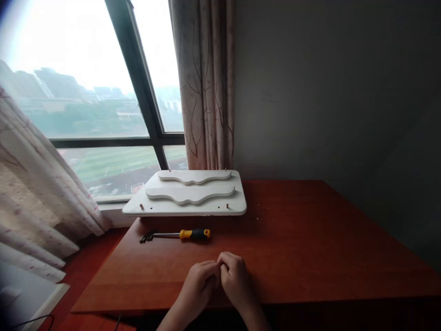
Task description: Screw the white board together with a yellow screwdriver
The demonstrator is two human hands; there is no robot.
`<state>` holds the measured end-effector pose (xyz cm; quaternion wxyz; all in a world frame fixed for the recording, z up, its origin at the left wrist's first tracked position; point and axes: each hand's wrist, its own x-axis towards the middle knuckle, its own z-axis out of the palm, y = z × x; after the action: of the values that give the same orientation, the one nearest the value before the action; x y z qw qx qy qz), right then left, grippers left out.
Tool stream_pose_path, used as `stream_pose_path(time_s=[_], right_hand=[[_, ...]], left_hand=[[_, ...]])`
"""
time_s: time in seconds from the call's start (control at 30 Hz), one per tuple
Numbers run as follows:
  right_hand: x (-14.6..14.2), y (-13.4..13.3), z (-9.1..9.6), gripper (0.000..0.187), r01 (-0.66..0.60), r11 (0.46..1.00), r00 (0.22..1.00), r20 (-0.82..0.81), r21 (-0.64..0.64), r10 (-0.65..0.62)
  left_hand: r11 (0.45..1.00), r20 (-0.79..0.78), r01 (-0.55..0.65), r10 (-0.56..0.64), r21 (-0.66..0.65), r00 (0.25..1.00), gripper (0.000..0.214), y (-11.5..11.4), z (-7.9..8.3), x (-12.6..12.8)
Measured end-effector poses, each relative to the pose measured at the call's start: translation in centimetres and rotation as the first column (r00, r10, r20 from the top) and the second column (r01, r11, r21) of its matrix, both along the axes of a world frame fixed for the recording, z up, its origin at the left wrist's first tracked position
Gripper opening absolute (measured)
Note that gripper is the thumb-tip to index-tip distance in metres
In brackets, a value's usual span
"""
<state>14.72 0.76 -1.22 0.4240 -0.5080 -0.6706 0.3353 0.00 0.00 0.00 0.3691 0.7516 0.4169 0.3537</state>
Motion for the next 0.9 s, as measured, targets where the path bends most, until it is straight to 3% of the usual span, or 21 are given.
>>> stream_pose_path(time_s=[0.9], right_hand=[[0.13,0.03,-0.08,0.018,-0.007,1.0,1.0,-0.002,-0.007,0.007]], left_hand=[[1.0,0.009,0.002,-0.002,-0.016,1.0,0.013,-0.08,0.44,0.05]])
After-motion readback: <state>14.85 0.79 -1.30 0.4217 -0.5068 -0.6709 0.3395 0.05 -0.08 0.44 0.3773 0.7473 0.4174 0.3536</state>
